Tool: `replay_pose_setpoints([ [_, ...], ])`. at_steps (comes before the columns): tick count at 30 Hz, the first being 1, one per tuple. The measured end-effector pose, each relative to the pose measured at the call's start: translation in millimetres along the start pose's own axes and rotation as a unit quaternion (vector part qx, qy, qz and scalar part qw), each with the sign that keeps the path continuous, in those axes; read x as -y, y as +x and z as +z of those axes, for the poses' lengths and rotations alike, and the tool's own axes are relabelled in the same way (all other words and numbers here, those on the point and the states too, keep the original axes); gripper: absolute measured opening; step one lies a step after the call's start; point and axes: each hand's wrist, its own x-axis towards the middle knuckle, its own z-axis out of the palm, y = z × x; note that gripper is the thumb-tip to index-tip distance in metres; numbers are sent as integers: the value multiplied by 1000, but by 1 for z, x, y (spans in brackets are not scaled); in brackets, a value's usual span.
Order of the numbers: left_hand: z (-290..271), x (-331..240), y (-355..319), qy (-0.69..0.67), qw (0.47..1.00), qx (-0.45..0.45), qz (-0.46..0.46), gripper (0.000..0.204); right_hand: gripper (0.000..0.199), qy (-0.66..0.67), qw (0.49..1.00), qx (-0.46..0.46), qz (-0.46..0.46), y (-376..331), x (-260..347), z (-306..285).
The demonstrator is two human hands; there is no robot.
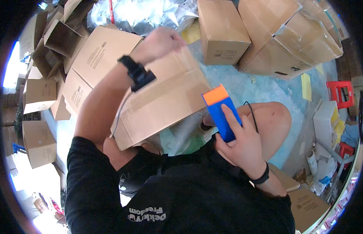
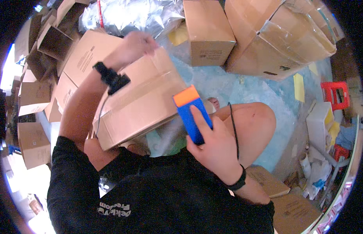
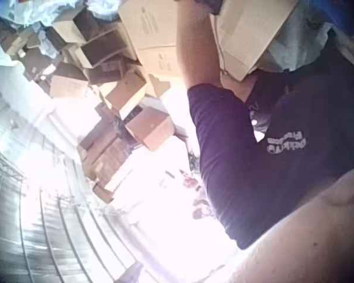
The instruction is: Assemble and tape cardboard boxes using a tape dispenser.
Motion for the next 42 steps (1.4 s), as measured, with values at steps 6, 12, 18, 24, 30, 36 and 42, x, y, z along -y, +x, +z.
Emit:
replay_pose_setpoints([
  [6,-18,4,53,93,994,-16,-56,26,79,-71,993,76,61,-26,13,-35],
  [12,-16,28,88,173,984,-50,2,30,81,-93,985,119,86,-24,13,-39],
  [18,1,18,93,138,988,-66,20,28,79,-14,985,126,115,-24,22,-20],
  [24,18,8,98,128,989,-68,34,29,76,-6,988,86,124,-25,11,-14],
  [30,28,9,105,155,978,-105,93,29,75,2,985,91,145,-21,8,-14],
  [36,37,2,107,108,986,-80,96,26,75,43,982,85,161,-23,-8,-15],
  [42,41,-16,105,88,991,-90,55,27,73,44,983,80,160,-24,-11,-23],
])
